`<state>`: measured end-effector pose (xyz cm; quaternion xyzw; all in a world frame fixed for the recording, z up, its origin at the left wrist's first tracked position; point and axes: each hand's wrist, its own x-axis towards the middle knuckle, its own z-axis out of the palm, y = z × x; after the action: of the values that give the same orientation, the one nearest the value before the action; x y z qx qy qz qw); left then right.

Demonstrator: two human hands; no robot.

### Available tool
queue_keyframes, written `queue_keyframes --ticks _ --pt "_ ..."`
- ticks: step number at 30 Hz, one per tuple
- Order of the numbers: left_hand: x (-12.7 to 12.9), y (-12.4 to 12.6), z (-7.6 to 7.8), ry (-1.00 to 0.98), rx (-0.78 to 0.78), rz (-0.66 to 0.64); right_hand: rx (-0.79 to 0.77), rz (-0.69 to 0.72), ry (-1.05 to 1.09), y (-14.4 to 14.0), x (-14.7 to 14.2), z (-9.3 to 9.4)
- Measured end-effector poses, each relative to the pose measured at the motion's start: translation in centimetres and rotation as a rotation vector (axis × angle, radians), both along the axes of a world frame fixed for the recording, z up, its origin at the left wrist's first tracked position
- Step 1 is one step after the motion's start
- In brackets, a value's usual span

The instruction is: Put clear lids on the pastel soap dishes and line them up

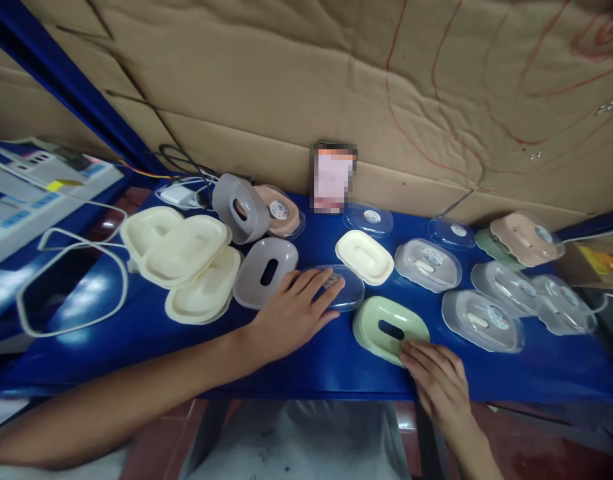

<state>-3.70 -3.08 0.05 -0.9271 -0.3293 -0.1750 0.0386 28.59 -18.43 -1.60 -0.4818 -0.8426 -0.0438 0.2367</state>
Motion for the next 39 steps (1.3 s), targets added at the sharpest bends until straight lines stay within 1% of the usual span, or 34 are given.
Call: queue_keyframes --ticks 2,6,8,10,12,15,16,18,20,21,22,24,26,28,30,31,34,37,39 --pt "0.0 0.2 0.1 -0.049 0.01 0.018 -0.052 0.053 -0.006 0.9 -0.7 0.4" --pt "0.0 0.5 0.0 -0.09 0.029 0.042 -0.122 0.183 0.013 3.1 -2.7 2.0" --pt "-0.1 0.6 0.0 -0.086 0.034 0.039 -0.129 0.247 0.028 4.3 -3.2 2.8" --pt "-0.2 0.7 0.0 -0.084 0.027 0.041 -0.107 0.28 0.064 6.0 -3.1 3.5" --pt "-0.4 0.8 0.0 -0.091 0.012 0.052 -0.101 0.242 0.085 8.2 -2.6 3.9" --pt "-0.5 1.0 0.1 -0.11 -0.003 0.066 -0.141 0.071 0.001 11.6 -2.1 3.8" --pt "-0.5 1.0 0.1 -0.116 -0.003 0.071 -0.156 0.027 -0.045 12.3 -2.1 3.5" --pt "-0.6 1.1 0.3 -0.131 0.004 0.077 -0.177 0.005 -0.111 13.0 -2.2 3.0" --pt "-0.7 0.9 0.7 -0.165 0.021 0.065 -0.189 0.02 -0.13 12.3 -2.1 2.4" --pt "-0.8 0.7 0.9 -0.185 0.027 0.039 -0.189 0.015 -0.126 11.6 -1.9 2.2" --pt "-0.8 0.3 1.2 -0.196 0.027 -0.014 -0.186 0.003 -0.117 10.7 -1.7 2.1" --pt "-0.8 -0.6 1.6 -0.17 0.007 -0.179 -0.186 -0.023 -0.088 8.6 -0.8 1.8" --pt "-0.7 -1.6 1.8 -0.07 -0.03 -0.342 -0.209 -0.047 -0.048 6.3 0.2 1.6" --pt "-0.6 -2.3 1.8 0.046 -0.035 -0.421 -0.237 -0.078 0.006 4.0 1.1 1.3" --pt "-0.4 -2.7 1.7 0.101 -0.002 -0.431 -0.243 -0.123 0.067 2.1 1.6 1.0" --pt "-0.5 -2.8 1.7 0.092 0.02 -0.428 -0.239 -0.142 0.097 1.4 1.7 0.8" --pt "-0.7 -3.0 2.4 -0.046 0.07 -0.419 -0.228 -0.148 0.172 0.4 1.3 0.4" --pt "-1.1 -3.3 3.4 -0.19 0.106 -0.431 -0.238 -0.061 0.217 1.1 0.1 0.4" --pt "-1.1 -3.2 3.8 -0.247 0.13 -0.432 -0.227 0.034 0.231 2.1 -0.7 0.7"
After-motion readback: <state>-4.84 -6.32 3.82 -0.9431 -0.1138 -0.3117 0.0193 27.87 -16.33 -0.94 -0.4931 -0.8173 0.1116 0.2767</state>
